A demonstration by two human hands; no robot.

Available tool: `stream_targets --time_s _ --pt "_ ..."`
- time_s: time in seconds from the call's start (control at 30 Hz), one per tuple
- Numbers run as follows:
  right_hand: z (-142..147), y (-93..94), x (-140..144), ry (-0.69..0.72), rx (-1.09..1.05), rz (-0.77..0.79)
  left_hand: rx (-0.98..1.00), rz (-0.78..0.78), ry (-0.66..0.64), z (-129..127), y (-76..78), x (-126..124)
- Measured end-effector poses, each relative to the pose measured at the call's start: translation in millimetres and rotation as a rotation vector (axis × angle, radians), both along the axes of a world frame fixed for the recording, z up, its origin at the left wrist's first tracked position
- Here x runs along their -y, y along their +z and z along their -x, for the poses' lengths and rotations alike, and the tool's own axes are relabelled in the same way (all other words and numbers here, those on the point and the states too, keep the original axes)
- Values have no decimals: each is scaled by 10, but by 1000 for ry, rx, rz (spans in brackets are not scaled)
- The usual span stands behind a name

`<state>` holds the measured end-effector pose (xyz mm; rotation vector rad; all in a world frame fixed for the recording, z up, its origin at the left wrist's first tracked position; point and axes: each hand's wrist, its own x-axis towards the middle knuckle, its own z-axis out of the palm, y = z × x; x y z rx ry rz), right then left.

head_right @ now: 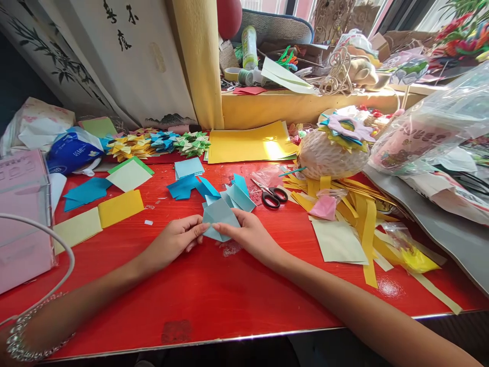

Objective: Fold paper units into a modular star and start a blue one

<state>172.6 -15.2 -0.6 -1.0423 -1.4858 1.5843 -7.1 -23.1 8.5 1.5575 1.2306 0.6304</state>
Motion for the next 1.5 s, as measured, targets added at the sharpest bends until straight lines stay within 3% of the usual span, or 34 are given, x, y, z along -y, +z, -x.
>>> stream_targets --time_s 0.2,0.6,0.8,0.97,1.13,1.33,1.5 --pt "-9 48 -17 24 44 34 -19 -10 -53 -1 6 -1" --pt "-16 -20 -63 36 20 -4 20 -34 19 9 -8 -4" --pt "-3 13 -12 137 74 13 -8 14 69 10 4 23" --pt "0 -30 15 -33 140 -151 23 30 52 13 17 22" --pt "0 -58 0 8 156 -152 18 -1 61 14 -10 9" --pt "-4 -31 4 -39 153 -188 75 19 52 8 16 -1" --pt "-35 19 20 -93 190 -314 123 44 49 9 30 2"
